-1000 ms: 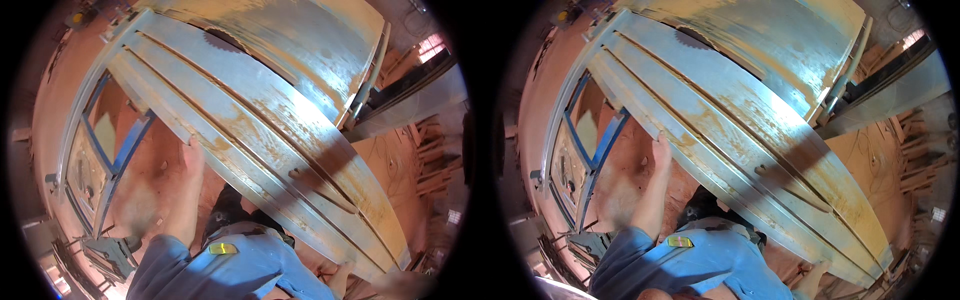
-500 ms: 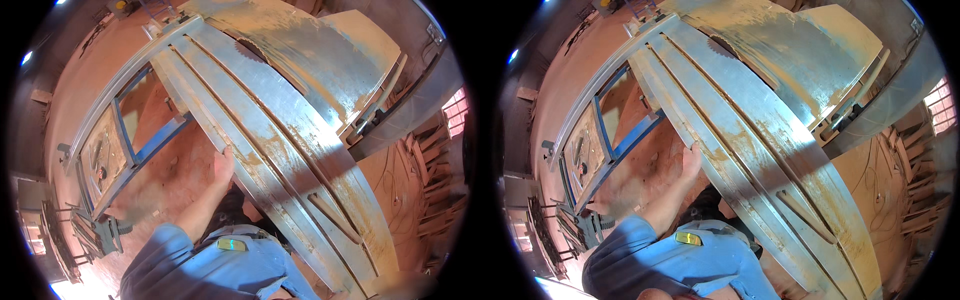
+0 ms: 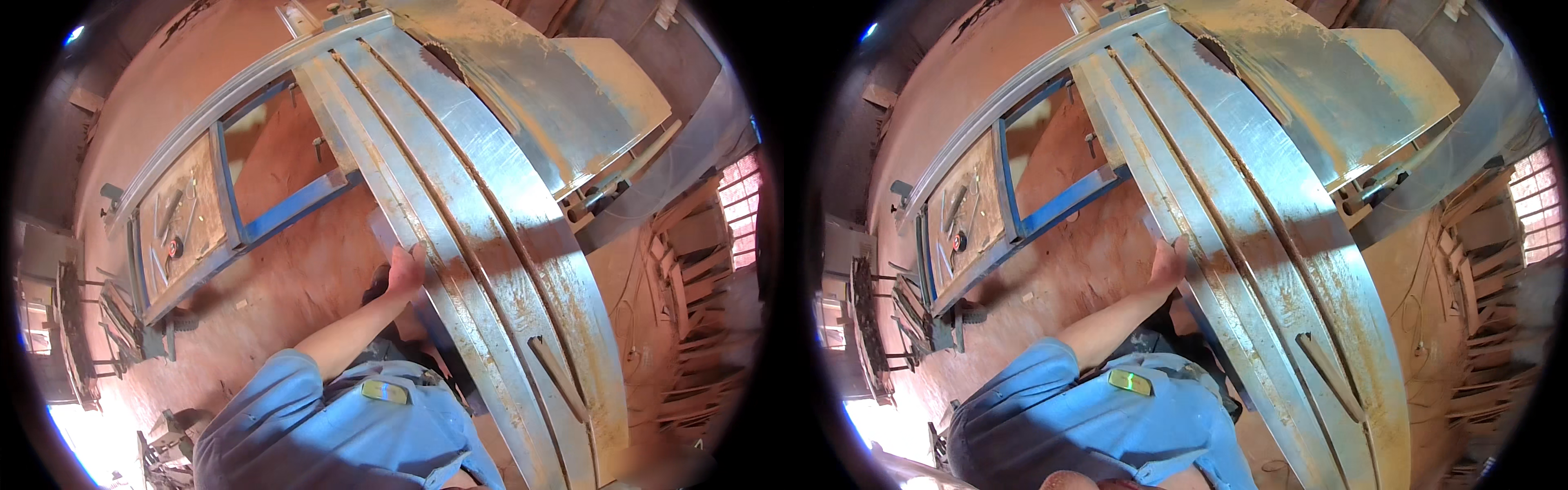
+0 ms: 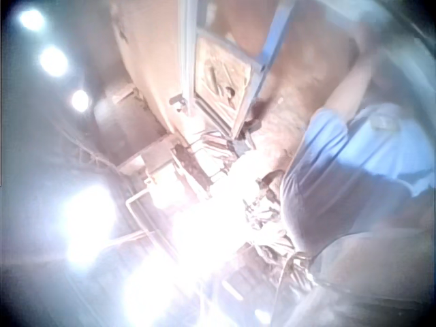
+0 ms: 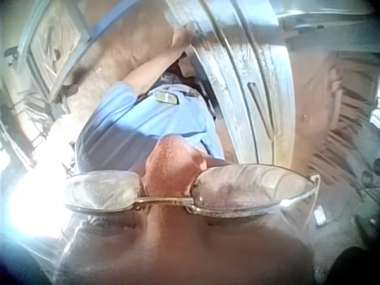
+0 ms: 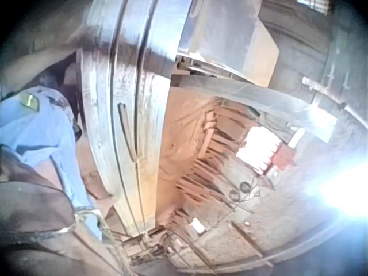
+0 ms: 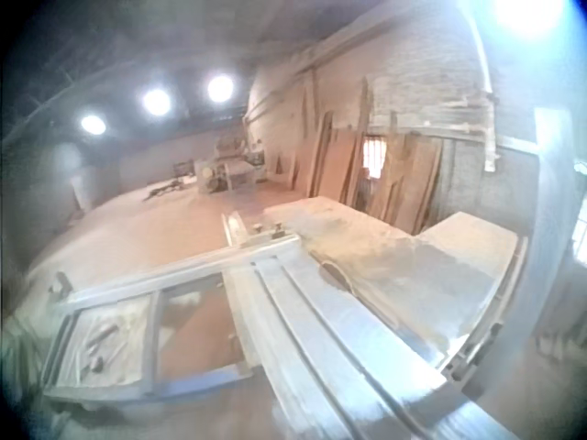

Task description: The person picks up and moves various pieces of lumber and planks within a workshop. They carry pieces to a workbench, place them down, and handle them with both hands.

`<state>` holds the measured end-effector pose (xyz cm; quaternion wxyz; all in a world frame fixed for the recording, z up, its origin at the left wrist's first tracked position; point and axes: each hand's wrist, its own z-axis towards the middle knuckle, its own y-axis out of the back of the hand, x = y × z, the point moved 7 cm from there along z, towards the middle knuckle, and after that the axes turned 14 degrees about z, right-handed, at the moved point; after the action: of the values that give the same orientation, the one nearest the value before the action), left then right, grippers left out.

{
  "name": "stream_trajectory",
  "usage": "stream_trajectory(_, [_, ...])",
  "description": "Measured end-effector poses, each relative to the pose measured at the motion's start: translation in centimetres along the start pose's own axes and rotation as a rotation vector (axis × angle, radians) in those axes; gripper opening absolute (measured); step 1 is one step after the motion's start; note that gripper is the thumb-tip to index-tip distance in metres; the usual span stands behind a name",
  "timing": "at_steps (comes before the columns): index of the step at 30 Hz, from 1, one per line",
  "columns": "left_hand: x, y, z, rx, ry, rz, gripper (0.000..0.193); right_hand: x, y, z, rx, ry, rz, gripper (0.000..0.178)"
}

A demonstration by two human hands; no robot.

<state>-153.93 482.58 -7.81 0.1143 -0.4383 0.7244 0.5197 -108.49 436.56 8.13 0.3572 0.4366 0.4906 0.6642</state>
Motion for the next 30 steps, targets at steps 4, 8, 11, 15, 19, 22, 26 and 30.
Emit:
stream_trajectory(4, [0.8,-0.7,0.9,0.361,0.179,-0.015,0.061,3.6,1.2,2.0,-0.047,0.111,-0.051,0.051])
stream_trajectory(8, [0.4,5.6,6.4,0.308,-0.218,0.417,0.047,9.2,1.4,3.1,-0.078,0.302,-0.050,0.052])
stream_trajectory(11, [2.5,18.8,12.2,-0.358,-0.358,0.634,0.046,16.3,-1.1,3.3,0.006,0.557,0.010,0.053])
stream_trajectory(15, [8.5,26.2,18.2,-0.161,-0.091,0.808,0.045,28.3,-8.4,-3.8,0.371,0.781,0.316,0.054])
stream_trajectory(19, [9.8,27.2,18.4,0.016,0.054,0.895,0.050,39.2,-12.8,-13.1,0.752,0.825,0.580,0.057])
stream_trajectory(22, [10.6,27.4,17.9,-0.130,-0.013,0.872,0.052,40.9,-12.1,-14.9,0.652,1.045,0.371,0.070])
stream_trajectory(26, [12.1,27.9,16.8,-0.113,0.005,0.833,0.051,41.2,-10.8,-15.3,0.751,0.963,0.313,0.074])
stream_trajectory(30, [12.7,27.7,17.1,-0.161,-0.026,0.896,0.049,40.8,-11.0,-14.9,0.716,0.988,0.337,0.077])
